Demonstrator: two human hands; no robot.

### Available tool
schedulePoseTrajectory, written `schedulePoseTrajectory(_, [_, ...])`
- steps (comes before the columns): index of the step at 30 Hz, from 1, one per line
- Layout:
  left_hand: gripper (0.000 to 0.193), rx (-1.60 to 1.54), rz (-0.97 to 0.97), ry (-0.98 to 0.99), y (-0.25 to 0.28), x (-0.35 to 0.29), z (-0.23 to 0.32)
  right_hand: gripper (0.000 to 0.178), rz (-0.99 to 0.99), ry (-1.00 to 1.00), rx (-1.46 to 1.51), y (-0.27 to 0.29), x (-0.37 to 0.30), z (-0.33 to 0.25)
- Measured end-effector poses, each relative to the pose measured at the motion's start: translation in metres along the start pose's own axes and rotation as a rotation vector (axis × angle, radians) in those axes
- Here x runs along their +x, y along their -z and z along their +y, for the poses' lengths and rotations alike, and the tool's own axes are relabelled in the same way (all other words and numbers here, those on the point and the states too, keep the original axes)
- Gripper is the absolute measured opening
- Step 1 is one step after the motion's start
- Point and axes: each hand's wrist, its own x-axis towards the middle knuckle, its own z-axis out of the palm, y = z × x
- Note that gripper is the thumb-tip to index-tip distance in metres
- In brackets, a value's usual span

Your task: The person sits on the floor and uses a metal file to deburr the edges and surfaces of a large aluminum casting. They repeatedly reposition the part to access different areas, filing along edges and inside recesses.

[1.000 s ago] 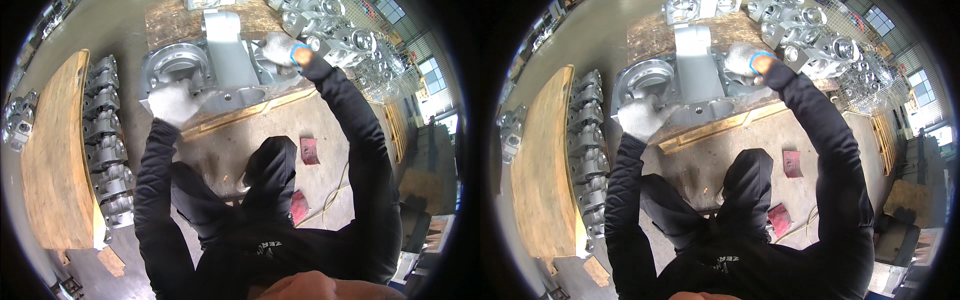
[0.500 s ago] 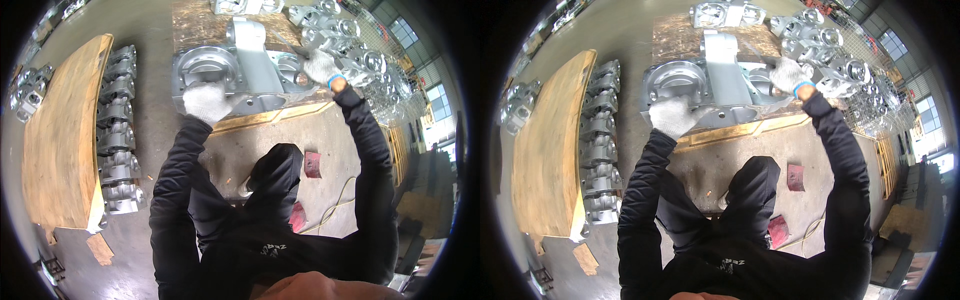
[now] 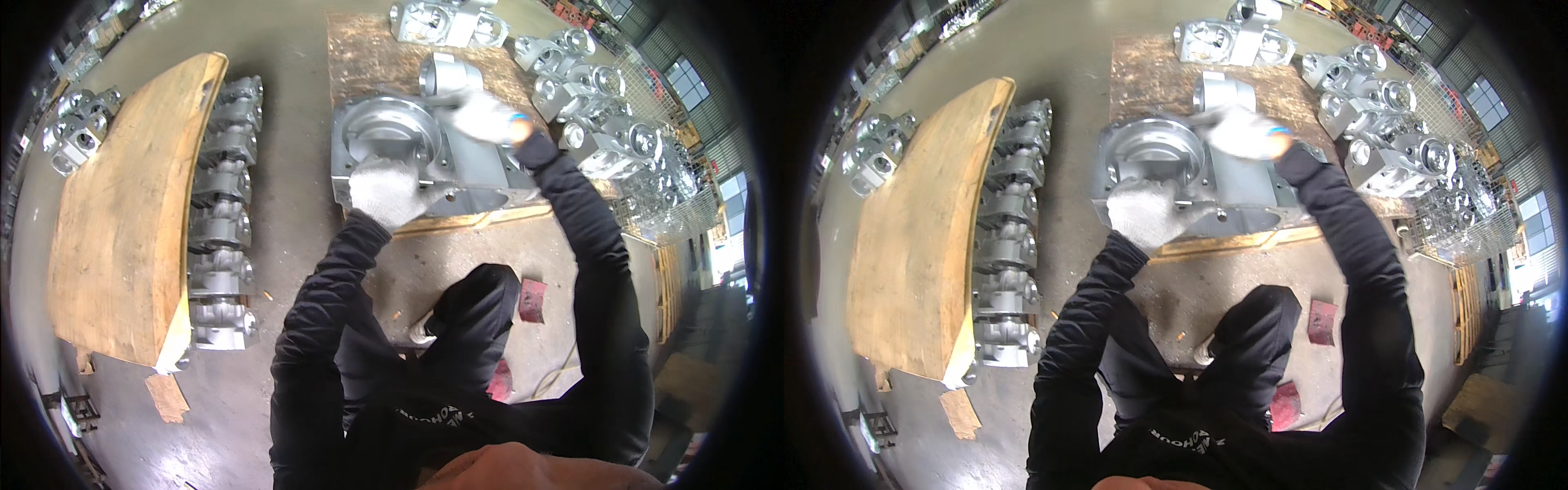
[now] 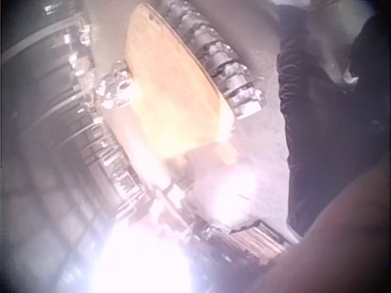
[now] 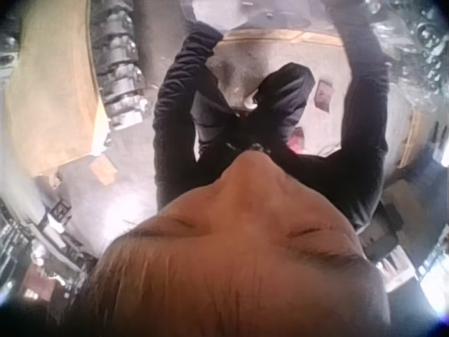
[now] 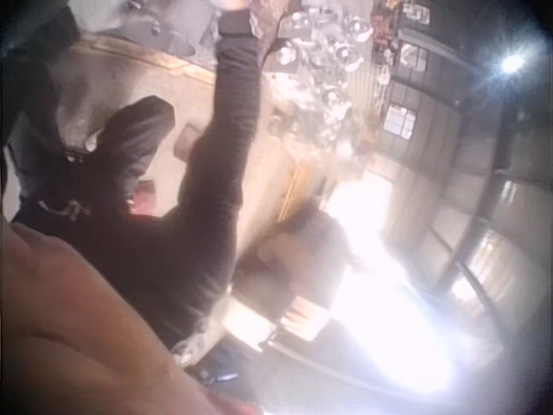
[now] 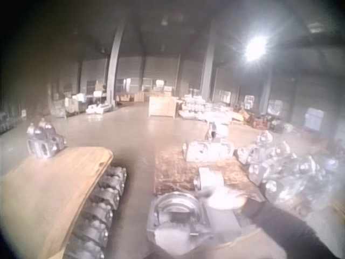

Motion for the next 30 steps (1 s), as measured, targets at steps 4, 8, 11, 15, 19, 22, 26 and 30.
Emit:
schedulePoseTrajectory(4, [0.070, 0.039, -0.001, -0.009, 0.001, 0.001, -0.001, 0.047, -0.019, 0.143, 0.017, -0.025, 0.049, -0.005])
schedulePoseTrajectory(8, [0.072, 0.061, -0.034, -0.004, -0.007, -0.002, -0.003, 0.047, -0.085, -0.040, 0.032, 0.017, -0.014, 0.042])
schedulePoseTrajectory(11, [0.070, 0.005, 0.100, -0.030, -0.011, -0.003, -0.003, 0.044, -0.071, -0.200, -0.023, 0.022, -0.035, 0.041])
schedulePoseTrajectory(15, [0.072, -0.001, 0.057, -0.036, -0.007, -0.002, -0.001, 0.045, -0.036, 0.054, 0.044, -0.015, 0.030, -0.028])
schedulePoseTrajectory(19, [0.076, 0.040, -0.002, -0.034, -0.003, -0.002, -0.003, 0.048, -0.173, 0.050, -0.014, -0.012, 0.065, -0.069])
schedulePoseTrajectory(22, [0.077, 0.014, 0.005, -0.023, -0.006, -0.003, -0.004, 0.047, -0.228, -0.044, 0.106, -0.001, 0.056, -0.063])
schedulePoseTrajectory(26, [0.078, -0.020, 0.060, -0.042, -0.009, -0.004, -0.005, 0.046, -0.170, 0.124, 0.143, -0.010, 0.059, -0.064])
schedulePoseTrajectory(30, [0.077, 0.000, -0.068, 0.018, -0.005, -0.004, -0.005, 0.047, -0.281, -0.181, 0.205, -0.009, 0.078, -0.082])
